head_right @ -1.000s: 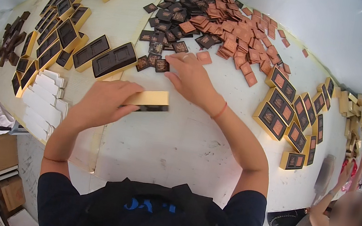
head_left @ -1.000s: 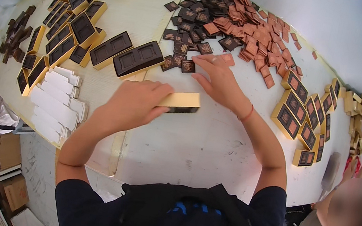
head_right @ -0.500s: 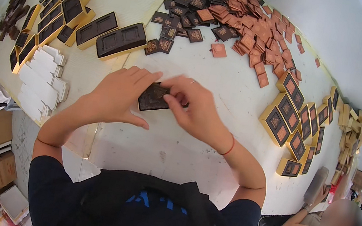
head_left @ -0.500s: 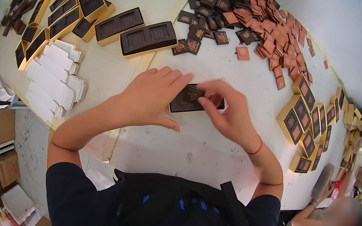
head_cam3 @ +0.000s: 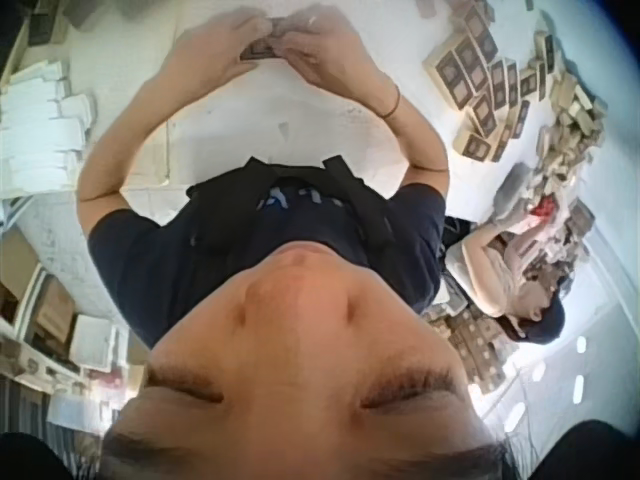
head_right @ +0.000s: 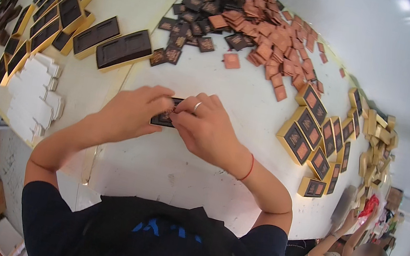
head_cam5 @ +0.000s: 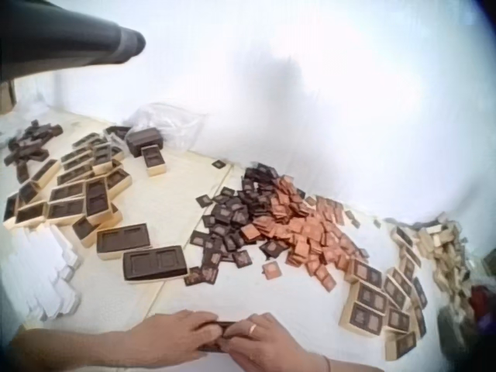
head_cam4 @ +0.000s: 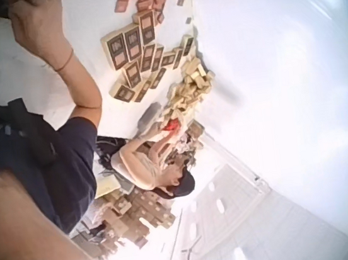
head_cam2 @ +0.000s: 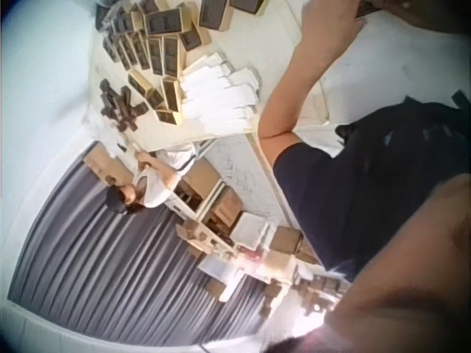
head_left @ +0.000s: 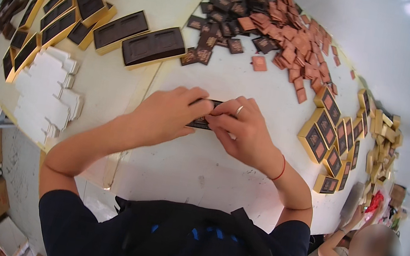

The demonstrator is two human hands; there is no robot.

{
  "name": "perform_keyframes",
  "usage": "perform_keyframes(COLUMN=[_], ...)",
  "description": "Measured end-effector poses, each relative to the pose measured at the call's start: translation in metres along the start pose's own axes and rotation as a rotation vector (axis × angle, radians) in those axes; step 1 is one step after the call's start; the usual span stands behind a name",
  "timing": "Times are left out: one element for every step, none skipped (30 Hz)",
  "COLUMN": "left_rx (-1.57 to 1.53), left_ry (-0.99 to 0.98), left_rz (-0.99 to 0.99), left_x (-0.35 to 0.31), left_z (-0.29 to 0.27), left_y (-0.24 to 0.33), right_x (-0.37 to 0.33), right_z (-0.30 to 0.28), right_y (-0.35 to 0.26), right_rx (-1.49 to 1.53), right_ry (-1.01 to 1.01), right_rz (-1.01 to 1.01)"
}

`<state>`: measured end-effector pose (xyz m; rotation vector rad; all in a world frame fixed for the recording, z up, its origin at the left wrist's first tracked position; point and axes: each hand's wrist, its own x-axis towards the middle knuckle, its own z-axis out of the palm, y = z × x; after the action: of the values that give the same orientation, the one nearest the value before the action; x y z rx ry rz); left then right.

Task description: The person assembles cosmetic compacts by placing small rectangular inserts into black trays and closing them with gold lids. The person handles the inserts and trays by hand, repeatedly picking, placing, and closing each unit on a white table.

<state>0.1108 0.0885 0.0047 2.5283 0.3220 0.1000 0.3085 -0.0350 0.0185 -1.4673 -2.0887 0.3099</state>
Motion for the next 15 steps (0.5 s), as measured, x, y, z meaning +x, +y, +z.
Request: perform_keyframes(left_rx=[0.009,0.019,0.022,-0.001,-0.006,-0.007,-0.009,-0.020,-0.031,-0.043,-0.040,-0.037,-0.034,-0.038,-0.041], left_ry=[0.037,0.072,0.104,0.114,0.124,0.136,0.150,0.157,0.165,0.173,0.191,0.209,0.228,0.222,0.217], left_rz=[0.058,0.103,0.157,0.160,0.160,0.167,0.173,0.177,0.180,0.184,0.192,0.201,0.209,0.205,0.200], left_x=[0.000,-0.002,-0.001,0.001,0.000,0.001,0.002,0.003,0.004,0.005,0.004,0.004,0.004,0.004,0.003], left_z=[0.003,0.009,0.013,0.012,0.013,0.014,0.013,0.014,0.014,0.013,0.015,0.016,0.017,0.017,0.017], left_y=[-0.001,-0.002,-0.003,-0.002,-0.001,-0.002,-0.003,-0.002,-0.001,-0.002,-0.003,-0.005,-0.006,-0.006,-0.005], right_x=[0.001,0.003,0.004,0.006,0.010,0.013,0.014,0.014,0.013,0.014,0.013,0.012,0.011,0.011,0.008], right_z=[-0.007,-0.010,-0.016,-0.026,-0.031,-0.030,-0.027,-0.024,-0.022,-0.021,-0.017,-0.018,-0.022,-0.029,-0.034], right_y=[0.011,0.026,0.041,0.059,0.076,0.090,0.105,0.113,0.117,0.120,0.120,0.121,0.121,0.122,0.119], right_rx=[-0.003,0.005,0.008,-0.099,-0.192,-0.241,-0.289,-0.334,-0.382,-0.431,-0.469,-0.336,-0.202,-0.075,0.153], right_ry=[0.103,0.205,0.306,0.294,0.283,0.312,0.340,0.362,0.332,0.302,0.263,0.286,0.308,0.329,0.322], right_rz=[0.066,0.124,0.191,0.296,0.399,0.353,0.305,0.258,0.239,0.220,0.200,0.272,0.344,0.410,0.490])
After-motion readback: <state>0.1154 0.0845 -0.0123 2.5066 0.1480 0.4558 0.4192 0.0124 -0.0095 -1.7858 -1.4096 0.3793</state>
